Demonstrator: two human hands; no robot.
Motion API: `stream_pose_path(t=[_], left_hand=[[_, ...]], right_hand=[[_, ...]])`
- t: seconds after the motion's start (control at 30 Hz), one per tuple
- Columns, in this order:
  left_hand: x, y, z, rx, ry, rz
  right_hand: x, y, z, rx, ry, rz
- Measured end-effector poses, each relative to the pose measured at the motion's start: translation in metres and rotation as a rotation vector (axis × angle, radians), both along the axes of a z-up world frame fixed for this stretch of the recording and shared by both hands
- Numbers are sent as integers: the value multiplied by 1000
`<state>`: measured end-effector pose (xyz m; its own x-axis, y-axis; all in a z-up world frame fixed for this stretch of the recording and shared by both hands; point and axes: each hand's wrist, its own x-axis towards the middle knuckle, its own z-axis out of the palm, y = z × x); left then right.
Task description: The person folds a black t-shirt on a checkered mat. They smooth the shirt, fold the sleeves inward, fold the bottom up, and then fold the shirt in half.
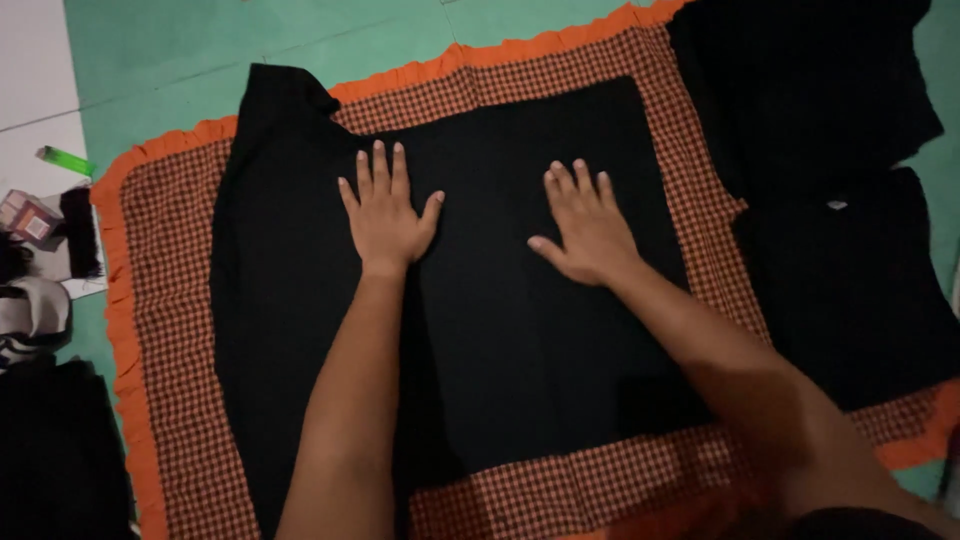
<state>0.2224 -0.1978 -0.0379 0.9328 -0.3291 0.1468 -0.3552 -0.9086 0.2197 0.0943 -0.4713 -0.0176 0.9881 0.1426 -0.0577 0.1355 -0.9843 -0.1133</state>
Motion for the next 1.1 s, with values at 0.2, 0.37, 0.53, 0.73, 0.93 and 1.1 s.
stream_pose_path(t=[0.2,0.37,0.53,0.73,0.93,1.1], left_hand=[[1,0,-2,7,-26,2],[1,2,-7,-27,-64,-7],[-57,4,33,-134,-324,-7],[-210,57,47,-55,71,-86],[-247,114,25,93,66,-59],[-246,114,16,46,23,-40]], right_hand=[[-31,-88,-11,3,-101,-63],[-45,-87,-8,-31,-124,-131],[-86,15,43,-80,-85,-108],[-136,59,12,167,-54,-7],[-173,6,-6,-36,-85,-36],[-208,-60,-5,-239,9,-61]])
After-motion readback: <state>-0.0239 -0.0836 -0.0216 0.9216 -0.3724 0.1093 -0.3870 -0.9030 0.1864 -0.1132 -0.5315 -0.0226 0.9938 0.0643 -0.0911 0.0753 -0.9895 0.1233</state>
